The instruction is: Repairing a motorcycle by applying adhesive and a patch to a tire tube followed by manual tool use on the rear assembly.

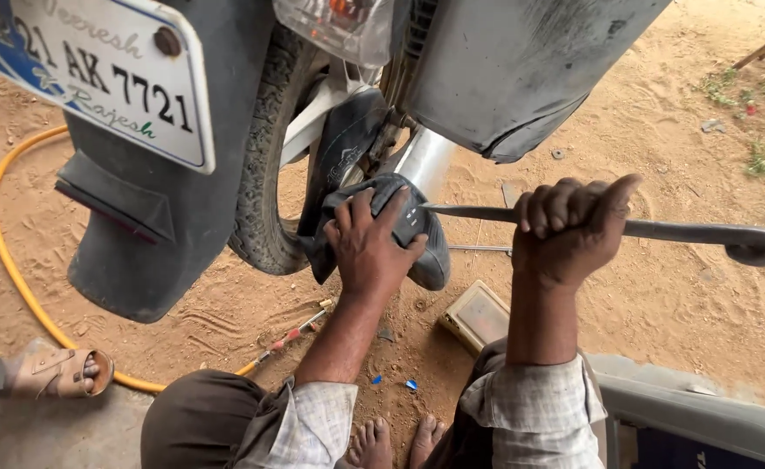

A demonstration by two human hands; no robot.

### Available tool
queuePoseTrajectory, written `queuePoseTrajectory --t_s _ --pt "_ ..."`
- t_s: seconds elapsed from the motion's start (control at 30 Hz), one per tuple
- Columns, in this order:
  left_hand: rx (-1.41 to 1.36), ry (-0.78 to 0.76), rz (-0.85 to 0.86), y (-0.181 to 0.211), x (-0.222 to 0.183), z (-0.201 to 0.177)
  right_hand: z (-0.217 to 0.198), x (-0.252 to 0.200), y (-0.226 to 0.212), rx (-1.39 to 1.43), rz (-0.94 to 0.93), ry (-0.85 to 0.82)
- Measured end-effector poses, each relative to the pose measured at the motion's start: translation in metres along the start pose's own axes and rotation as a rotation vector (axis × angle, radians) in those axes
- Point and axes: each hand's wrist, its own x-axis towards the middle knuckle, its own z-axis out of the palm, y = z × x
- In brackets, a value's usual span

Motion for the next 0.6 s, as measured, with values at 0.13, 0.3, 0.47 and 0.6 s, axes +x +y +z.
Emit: queuePoseTrajectory --t_s 0.13,0.3,0.47,0.6 --pt "0.019 0.004 0.026 -0.002 0.002 0.004 0.004 0.004 0.006 0.005 0.009 0.059" --pt "0.014 0.011 0.036 -0.002 0.002 0.002 0.006 0.002 0.012 0.018 0.068 0.084" --pt "-0.027 0.022 0.041 -0.006 0.001 0.009 0.012 0.004 0.013 -0.019 0.076 0.081" --pt "-0.001 0.039 0.022 -0.003 0.002 0.01 0.026 -0.001 0.018 -0.058 0.101 0.09"
